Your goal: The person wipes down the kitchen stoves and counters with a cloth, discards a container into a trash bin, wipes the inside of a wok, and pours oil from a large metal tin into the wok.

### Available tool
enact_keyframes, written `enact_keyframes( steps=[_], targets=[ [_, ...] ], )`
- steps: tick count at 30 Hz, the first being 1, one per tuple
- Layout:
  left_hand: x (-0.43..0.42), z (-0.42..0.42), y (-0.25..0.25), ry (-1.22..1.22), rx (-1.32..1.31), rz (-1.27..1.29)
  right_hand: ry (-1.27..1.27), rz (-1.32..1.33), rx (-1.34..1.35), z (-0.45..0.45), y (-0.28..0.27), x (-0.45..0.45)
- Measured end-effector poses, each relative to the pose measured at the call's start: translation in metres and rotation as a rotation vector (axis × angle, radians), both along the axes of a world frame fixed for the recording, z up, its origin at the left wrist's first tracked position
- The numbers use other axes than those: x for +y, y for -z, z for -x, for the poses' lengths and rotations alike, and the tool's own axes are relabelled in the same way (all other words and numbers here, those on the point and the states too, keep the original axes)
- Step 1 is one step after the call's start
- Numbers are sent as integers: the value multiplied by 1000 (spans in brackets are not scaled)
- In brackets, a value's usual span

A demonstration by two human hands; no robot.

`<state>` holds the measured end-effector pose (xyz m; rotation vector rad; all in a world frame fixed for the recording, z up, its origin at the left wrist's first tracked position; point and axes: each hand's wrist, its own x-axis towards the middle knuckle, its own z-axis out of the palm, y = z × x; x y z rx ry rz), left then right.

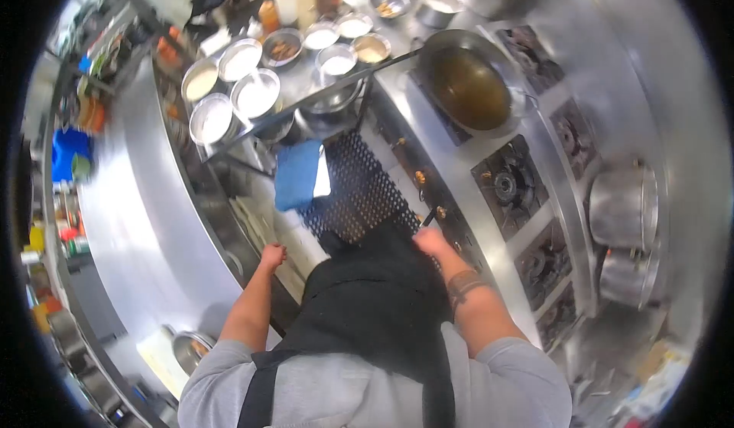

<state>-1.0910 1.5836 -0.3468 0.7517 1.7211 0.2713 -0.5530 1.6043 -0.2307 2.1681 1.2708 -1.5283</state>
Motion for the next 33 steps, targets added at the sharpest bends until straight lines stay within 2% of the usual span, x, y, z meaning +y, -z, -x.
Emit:
enact_keyframes(
  steps=[1, 3, 5, 6, 8, 11, 12, 13, 14, 15, 17, 18, 20, 21, 23, 24, 25, 26, 27, 29, 30, 32, 33],
  targets=[
    [23, 4, -22, -109, -18, -64, 134, -98, 88, 17, -7, -1],
    [59, 7, -50, -68, 22, -146, 290, -225, 197, 40, -14, -5],
    [78, 3, -76, -59, 57, -195, -119, -410, 177, 52, -20, -8],
    [82, -4, -94, -40, 68, -221, -165, -339, 225, 53, -22, -11],
    [76, -29, -123, -20, 113, -232, -312, -396, 220, 45, -26, -24],
    [37, -62, -115, -23, 24, -259, -290, -406, 257, -1, -25, -52],
    [16, -73, -106, 45, 18, -222, -265, -385, 272, -23, -23, -64],
    [-7, -86, -102, 113, 11, -182, -92, -282, 318, -45, -27, -78],
    [-32, -106, -100, 205, 41, -139, -171, -399, 341, -76, -4, -96],
    [-59, -120, -100, 294, 72, -95, 13, -182, 321, -100, -8, -113],
    [-116, -119, -25, 910, 268, -389, 139, -74, 355, -154, -16, -162],
    [-133, -129, -20, 997, 300, -318, 151, -26, 335, -179, -9, -191],
    [-161, -168, -46, 1183, 356, -182, 175, 34, 328, -222, 11, -261],
    [-164, -178, -55, 1204, 360, -175, 157, -16, 272, -241, 23, -299],
    [-174, -195, -65, 865, 264, -125, 129, -104, 156, -270, 47, -386],
    [-172, -171, -31, 1061, 303, -132, 147, -90, 163, -286, 65, -430],
    [-160, -182, -74, 1253, 335, -157, 278, 28, 215, -301, 90, -473],
    [-154, -188, -73, 1076, 358, -82, 406, 141, 263, -304, 104, -505],
    [-156, -206, -95, 725, 268, -24, 417, 143, 264, -299, 110, -529],
    [-132, -212, -70, 752, 252, -62, 140, 105, 206, -287, 116, -564],
    [-121, -220, -71, 770, 236, -100, 155, 102, 209, -277, 119, -573],
    [-106, -250, -89, 893, 271, -158, 1041, 126, 406, -246, 125, -583],
    [-100, -271, -99, 1003, 303, -214, 1068, 119, 411, -231, 127, -579]
  ],
)
